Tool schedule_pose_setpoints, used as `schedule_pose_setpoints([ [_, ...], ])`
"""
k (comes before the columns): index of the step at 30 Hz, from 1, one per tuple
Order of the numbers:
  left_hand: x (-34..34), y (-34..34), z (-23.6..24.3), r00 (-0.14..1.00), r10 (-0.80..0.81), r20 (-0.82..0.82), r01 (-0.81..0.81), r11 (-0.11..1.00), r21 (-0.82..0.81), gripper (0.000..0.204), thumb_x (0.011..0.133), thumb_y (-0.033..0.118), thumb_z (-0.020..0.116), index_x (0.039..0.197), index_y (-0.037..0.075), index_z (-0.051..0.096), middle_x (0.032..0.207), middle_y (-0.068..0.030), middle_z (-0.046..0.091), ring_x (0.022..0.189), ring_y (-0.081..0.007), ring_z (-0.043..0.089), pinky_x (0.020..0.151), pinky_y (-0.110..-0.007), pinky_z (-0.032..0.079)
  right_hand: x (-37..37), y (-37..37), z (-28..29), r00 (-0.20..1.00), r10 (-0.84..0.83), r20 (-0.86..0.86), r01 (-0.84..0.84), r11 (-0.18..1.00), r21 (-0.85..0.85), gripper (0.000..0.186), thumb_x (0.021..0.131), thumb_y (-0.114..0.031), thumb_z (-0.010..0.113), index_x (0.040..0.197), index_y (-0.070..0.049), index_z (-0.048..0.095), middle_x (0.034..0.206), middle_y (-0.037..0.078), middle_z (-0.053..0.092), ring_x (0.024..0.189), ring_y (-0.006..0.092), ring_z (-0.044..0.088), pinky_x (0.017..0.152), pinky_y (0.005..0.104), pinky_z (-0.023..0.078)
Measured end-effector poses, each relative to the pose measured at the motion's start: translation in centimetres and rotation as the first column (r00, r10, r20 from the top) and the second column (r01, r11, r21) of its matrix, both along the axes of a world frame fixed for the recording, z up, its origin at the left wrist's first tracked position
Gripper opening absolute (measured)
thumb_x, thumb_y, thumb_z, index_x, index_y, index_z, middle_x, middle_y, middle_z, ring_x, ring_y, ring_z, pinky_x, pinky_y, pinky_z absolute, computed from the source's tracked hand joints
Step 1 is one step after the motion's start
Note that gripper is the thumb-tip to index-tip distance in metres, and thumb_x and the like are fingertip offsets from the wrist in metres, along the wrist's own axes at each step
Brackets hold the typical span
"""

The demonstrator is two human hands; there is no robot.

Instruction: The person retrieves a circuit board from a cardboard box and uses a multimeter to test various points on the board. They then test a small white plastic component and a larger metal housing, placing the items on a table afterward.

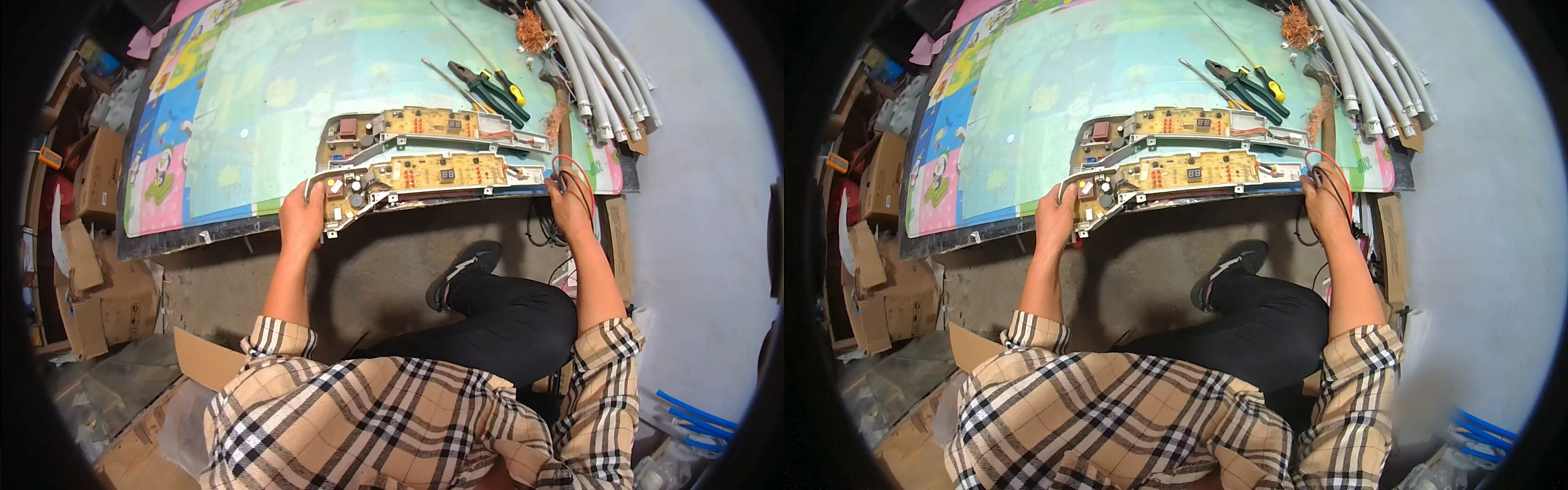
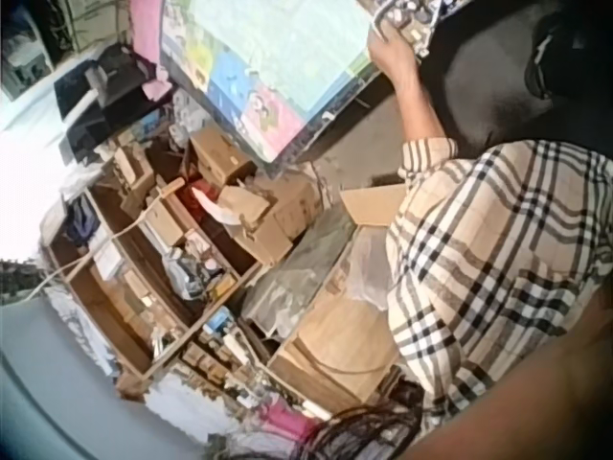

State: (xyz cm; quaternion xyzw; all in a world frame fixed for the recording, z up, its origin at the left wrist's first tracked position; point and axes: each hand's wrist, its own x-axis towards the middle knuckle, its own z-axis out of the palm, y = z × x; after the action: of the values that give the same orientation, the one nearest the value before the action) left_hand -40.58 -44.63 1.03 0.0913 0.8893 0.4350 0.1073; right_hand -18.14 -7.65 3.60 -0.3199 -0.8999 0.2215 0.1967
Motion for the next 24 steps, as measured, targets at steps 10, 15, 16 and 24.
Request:
schedule_pose_setpoints([
  [10,-2.2,1.1,-0.3,0.949,-0.042,-0.313,-0.034,0.972,-0.233,0.032,0.095,0.029,0.049,0.101,0.004,0.068,0.084,-0.0223,0.06,0.082,-0.0409,0.059,0.075,-0.046,0.045,1.5,-1.6,-2.5,0.888,-0.436,-0.146,0.116,0.521,-0.846,0.031,0.089,-0.028,0.064,0.106,-0.003,0.058,0.079,0.005,0.061,0.05,0.0061,0.051,0.038,0.0192,0.029],
  [15,-1.7,1.5,1.8,0.943,-0.084,-0.323,-0.021,0.951,-0.307,0.029,0.094,0.027,0.05,0.097,0.004,0.069,0.084,-0.0197,0.06,0.08,-0.04,0.059,0.074,-0.047,0.045,1.0,-2.1,-2.7,0.847,-0.519,-0.116,0.15,0.441,-0.885,0.023,0.091,-0.03,0.061,0.089,-0.008,0.055,0.076,0.005,0.061,0.045,0.0072,0.046,0.038,0.0196,0.029],
  [16,-1.8,1.5,2.0,0.936,-0.099,-0.338,-0.02,0.944,-0.33,0.029,0.094,0.026,0.051,0.097,0.004,0.069,0.083,-0.0192,0.06,0.08,-0.0398,0.059,0.073,-0.047,0.045,1.0,-1.9,-2.9,0.845,-0.523,-0.113,0.152,0.437,-0.887,0.023,0.091,-0.029,0.061,0.089,-0.008,0.055,0.076,0.005,0.06,0.045,0.0072,0.046,0.038,0.0196,0.029],
  [24,-2.4,1.0,-0.2,0.983,0.052,-0.179,-0.064,0.996,-0.065,0.026,0.09,0.018,0.057,0.111,0.004,0.063,0.095,-0.0143,0.066,0.078,-0.0229,0.061,0.073,-0.035,0.048,0.6,-0.9,-2.6,0.792,-0.539,-0.286,0.248,0.713,-0.656,0.033,0.091,-0.021,0.06,0.113,0.003,0.056,0.077,0.003,0.059,0.05,0.0079,0.049,0.044,0.0221,0.042],
])
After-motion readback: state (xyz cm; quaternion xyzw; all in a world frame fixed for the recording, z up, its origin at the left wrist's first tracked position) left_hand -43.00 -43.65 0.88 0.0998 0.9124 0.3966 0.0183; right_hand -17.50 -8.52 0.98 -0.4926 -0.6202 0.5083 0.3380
